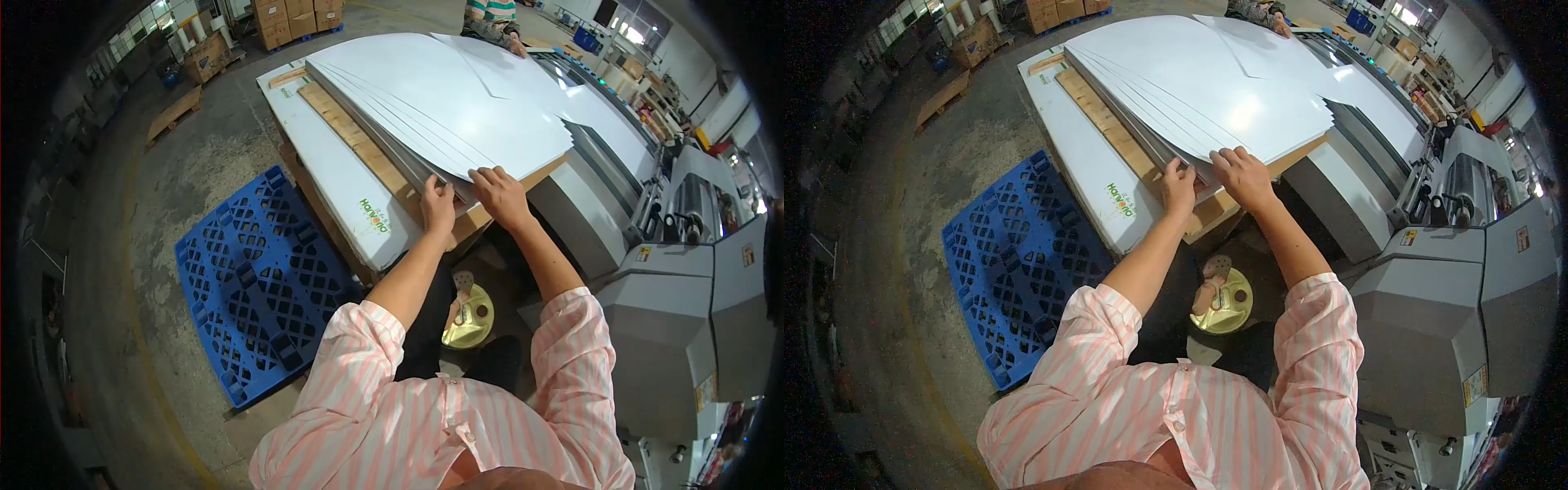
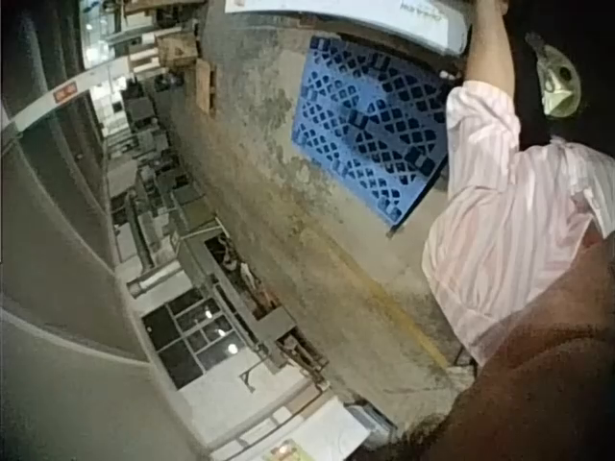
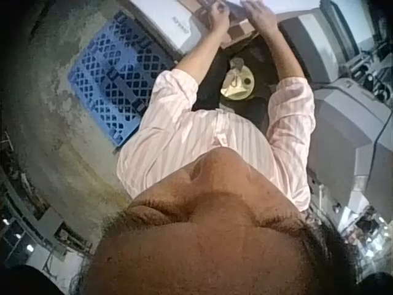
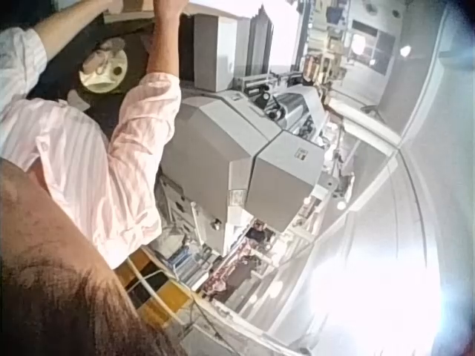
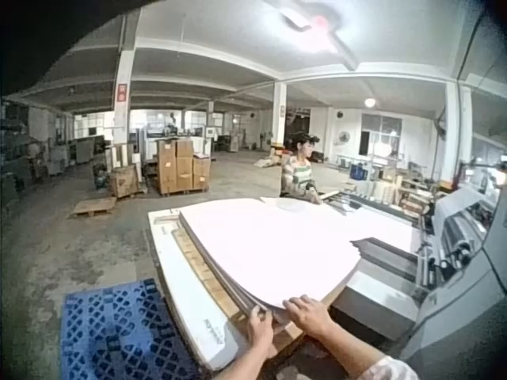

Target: Aligning and preparing stacks of large paper sheets for a processing machine.

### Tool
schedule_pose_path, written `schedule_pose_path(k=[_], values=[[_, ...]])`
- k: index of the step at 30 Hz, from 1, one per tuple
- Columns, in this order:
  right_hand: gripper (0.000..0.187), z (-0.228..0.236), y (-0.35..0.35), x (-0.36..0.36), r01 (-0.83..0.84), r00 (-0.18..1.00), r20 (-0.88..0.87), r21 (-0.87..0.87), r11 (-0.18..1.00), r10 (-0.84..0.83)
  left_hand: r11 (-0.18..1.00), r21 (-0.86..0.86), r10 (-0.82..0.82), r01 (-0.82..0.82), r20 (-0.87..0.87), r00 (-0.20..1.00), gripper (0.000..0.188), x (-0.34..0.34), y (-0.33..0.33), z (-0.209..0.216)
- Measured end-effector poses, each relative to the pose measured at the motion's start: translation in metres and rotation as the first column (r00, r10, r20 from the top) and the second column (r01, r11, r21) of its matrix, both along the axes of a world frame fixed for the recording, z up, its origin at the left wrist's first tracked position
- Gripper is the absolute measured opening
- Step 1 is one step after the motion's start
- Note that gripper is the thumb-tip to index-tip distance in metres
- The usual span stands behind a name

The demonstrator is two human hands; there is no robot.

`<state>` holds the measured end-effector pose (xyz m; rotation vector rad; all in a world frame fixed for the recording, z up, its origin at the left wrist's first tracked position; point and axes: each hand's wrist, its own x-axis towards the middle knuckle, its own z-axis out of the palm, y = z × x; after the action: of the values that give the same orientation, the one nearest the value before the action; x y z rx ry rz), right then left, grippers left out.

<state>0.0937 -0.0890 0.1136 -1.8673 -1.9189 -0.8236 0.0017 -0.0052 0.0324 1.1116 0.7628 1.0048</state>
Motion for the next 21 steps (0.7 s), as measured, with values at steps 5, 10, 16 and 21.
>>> schedule_pose_path(k=[5,10,16,21], values=[[0.016,0.014,0.004,0.026,0.158,0.907,-0.353,-0.220,0.963,-0.230,1.000,0.001,-0.013,0.013,0.033,0.999,0.041,0.009,-0.019,0.016],[0.016,0.048,0.024,0.016,0.314,0.855,-0.478,0.167,0.935,-0.202,0.997,0.079,0.023,-0.021,-0.022,1.000,0.023,0.000,0.003,-0.008],[0.016,0.003,-0.002,0.007,0.179,0.920,-0.334,-0.110,0.978,-0.206,0.992,-0.045,-0.115,0.115,0.013,0.993,0.018,0.001,-0.005,-0.001],[0.018,-0.008,0.003,0.004,0.230,0.924,-0.247,-0.255,0.939,-0.293,0.994,-0.016,-0.105,0.105,-0.026,0.994,0.021,-0.002,-0.001,-0.006]])
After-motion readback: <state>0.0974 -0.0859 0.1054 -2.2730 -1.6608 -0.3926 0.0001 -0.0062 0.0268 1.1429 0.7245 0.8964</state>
